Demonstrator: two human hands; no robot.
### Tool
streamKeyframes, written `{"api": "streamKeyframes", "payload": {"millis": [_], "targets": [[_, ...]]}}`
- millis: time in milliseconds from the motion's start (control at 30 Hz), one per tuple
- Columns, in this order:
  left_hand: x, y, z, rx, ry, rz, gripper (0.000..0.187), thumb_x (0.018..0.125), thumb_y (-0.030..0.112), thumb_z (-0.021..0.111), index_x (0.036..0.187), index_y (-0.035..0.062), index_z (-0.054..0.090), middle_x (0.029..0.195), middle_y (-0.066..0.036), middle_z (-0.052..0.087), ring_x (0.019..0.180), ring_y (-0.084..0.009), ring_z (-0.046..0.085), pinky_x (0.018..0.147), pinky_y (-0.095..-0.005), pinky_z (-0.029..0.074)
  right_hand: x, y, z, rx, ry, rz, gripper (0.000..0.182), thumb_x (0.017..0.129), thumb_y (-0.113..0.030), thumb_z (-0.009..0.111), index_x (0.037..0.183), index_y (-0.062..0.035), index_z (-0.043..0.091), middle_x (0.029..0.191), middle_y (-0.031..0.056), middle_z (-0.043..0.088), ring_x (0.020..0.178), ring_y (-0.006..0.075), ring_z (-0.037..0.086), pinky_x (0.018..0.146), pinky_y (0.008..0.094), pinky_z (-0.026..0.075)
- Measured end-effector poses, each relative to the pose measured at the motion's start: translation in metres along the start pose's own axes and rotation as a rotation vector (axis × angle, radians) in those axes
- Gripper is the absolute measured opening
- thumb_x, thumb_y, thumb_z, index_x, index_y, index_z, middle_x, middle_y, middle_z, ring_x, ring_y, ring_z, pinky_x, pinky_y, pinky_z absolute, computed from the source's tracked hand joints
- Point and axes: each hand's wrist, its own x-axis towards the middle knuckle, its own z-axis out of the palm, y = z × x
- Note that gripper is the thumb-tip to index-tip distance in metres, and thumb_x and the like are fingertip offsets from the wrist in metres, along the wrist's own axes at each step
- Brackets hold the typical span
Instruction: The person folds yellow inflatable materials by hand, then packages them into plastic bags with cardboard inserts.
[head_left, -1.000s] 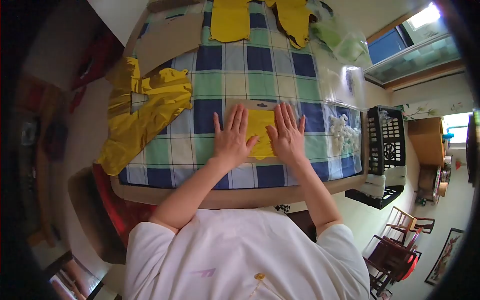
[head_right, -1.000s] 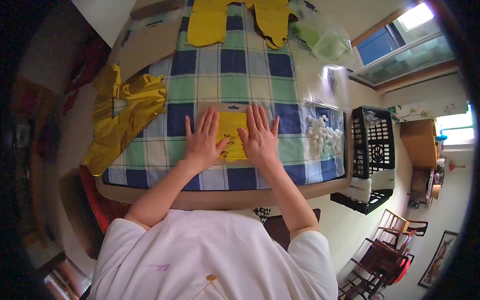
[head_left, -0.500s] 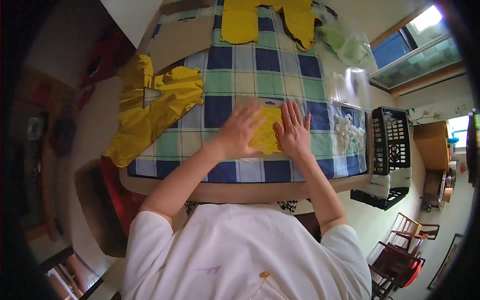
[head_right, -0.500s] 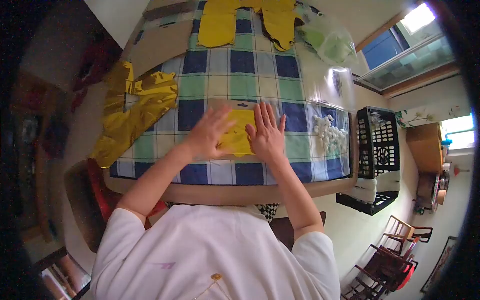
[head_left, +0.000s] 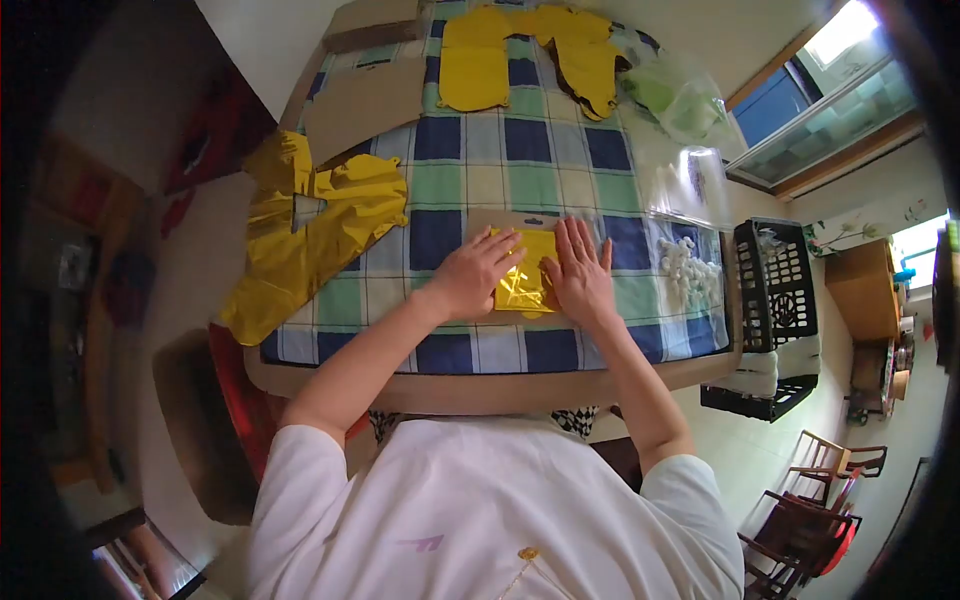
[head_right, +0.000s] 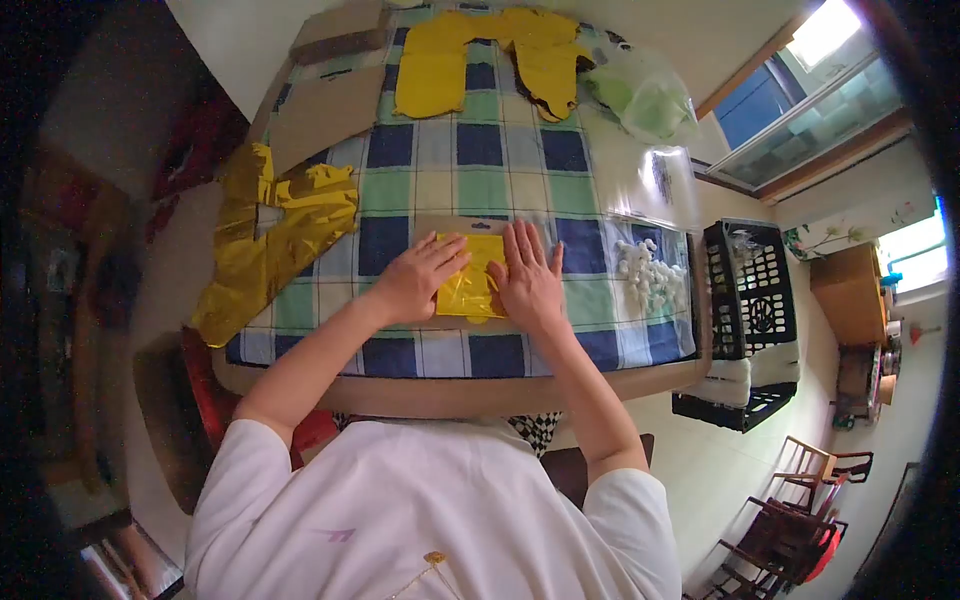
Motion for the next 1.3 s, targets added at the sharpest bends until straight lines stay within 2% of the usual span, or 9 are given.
{"api": "streamKeyframes", "payload": {"millis": [367,467,500,567,633,733,833,1133,1300], "targets": [[0.007,-0.009,0.007,-0.082,0.048,-0.028,0.058,0.079,0.012,0.059,0.135,0.0134,0.045,0.139,-0.009,0.046,0.131,-0.0220,0.041,0.111,-0.0546,0.019,0.000,0.004,0.001,0.040,0.066,-0.046,0.053,0.094,-0.029,0.047,0.141,-0.0073,0.036,0.148,0.0110,0.033,0.139,0.0255,0.026,0.112,0.0556,0.011],[0.011,-0.011,0.000,-0.221,-0.061,-0.121,0.049,0.085,0.013,0.056,0.133,0.0198,0.048,0.138,-0.006,0.048,0.133,-0.0203,0.039,0.111,-0.0578,0.014,-0.005,0.019,-0.013,0.549,0.185,0.062,0.045,0.092,-0.015,0.050,0.136,-0.0054,0.042,0.144,0.0158,0.038,0.136,0.0282,0.033,0.111,0.0507,0.018],[0.014,-0.013,-0.002,-0.285,-0.095,-0.163,0.045,0.088,0.013,0.055,0.132,0.0219,0.049,0.138,-0.006,0.048,0.133,-0.0198,0.038,0.111,-0.0586,0.013,-0.011,0.026,-0.009,0.739,0.473,-0.008,0.040,0.090,-0.003,0.048,0.130,-0.0046,0.048,0.136,0.0188,0.045,0.129,0.0306,0.042,0.108,0.0453,0.028],[0.018,-0.014,-0.009,-0.373,-0.134,-0.225,0.038,0.093,0.018,0.052,0.130,0.0231,0.051,0.136,-0.005,0.050,0.134,-0.0191,0.037,0.111,-0.0590,0.009,-0.045,0.023,-0.037,0.631,0.666,0.035,0.038,0.089,0.001,0.047,0.126,-0.0042,0.051,0.128,0.0181,0.051,0.121,0.0287,0.048,0.103,0.0407,0.034],[0.019,-0.016,-0.009,-0.421,-0.152,-0.266,0.034,0.096,0.024,0.047,0.130,0.0236,0.051,0.135,-0.005,0.051,0.134,-0.0188,0.037,0.111,-0.0589,0.007,-0.089,0.037,-0.022,0.729,0.619,0.011,0.036,0.085,0.002,0.051,0.120,-0.0051,0.056,0.123,0.0154,0.053,0.116,0.0289,0.052,0.104,0.0457,0.033],[0.018,-0.017,-0.003,-0.432,-0.155,-0.277,0.037,0.100,0.035,0.037,0.132,0.0234,0.050,0.134,-0.006,0.052,0.134,-0.0191,0.036,0.112,-0.0585,0.004,-0.110,0.007,-0.047,0.402,0.120,-0.212,0.034,0.081,0.002,0.053,0.112,-0.0091,0.063,0.125,0.0138,0.054,0.120,0.0301,0.049,0.105,0.0525,0.030],[0.019,-0.019,-0.005,-0.416,-0.181,-0.272,0.042,0.101,0.041,0.029,0.134,0.0236,0.048,0.133,-0.006,0.052,0.134,-0.0195,0.036,0.111,-0.0589,0.004,-0.103,-0.009,-0.042,0.279,0.000,-0.267,0.038,0.080,-0.006,0.060,0.116,-0.0157,0.063,0.135,0.0103,0.046,0.126,0.0300,0.043,0.107,0.0574,0.023],[0.020,-0.019,-0.004,-0.374,-0.157,-0.243,0.043,0.101,0.040,0.028,0.136,0.0229,0.046,0.137,-0.005,0.049,0.134,-0.0199,0.037,0.111,-0.0599,0.004,-0.074,-0.020,-0.034,0.202,-0.059,-0.321,0.035,0.084,-0.018,0.062,0.119,-0.0214,0.062,0.141,0.0100,0.041,0.132,0.0294,0.036,0.108,0.0572,0.023],[0.019,-0.019,-0.004,-0.392,-0.141,-0.250,0.041,0.101,0.037,0.030,0.135,0.0219,0.047,0.138,-0.004,0.048,0.134,-0.0195,0.036,0.111,-0.0598,0.004,-0.076,-0.030,-0.032,0.200,0.042,-0.325,0.035,0.082,-0.018,0.063,0.118,-0.0188,0.062,0.126,0.0093,0.049,0.120,0.0290,0.044,0.104,0.0538,0.029]]}}
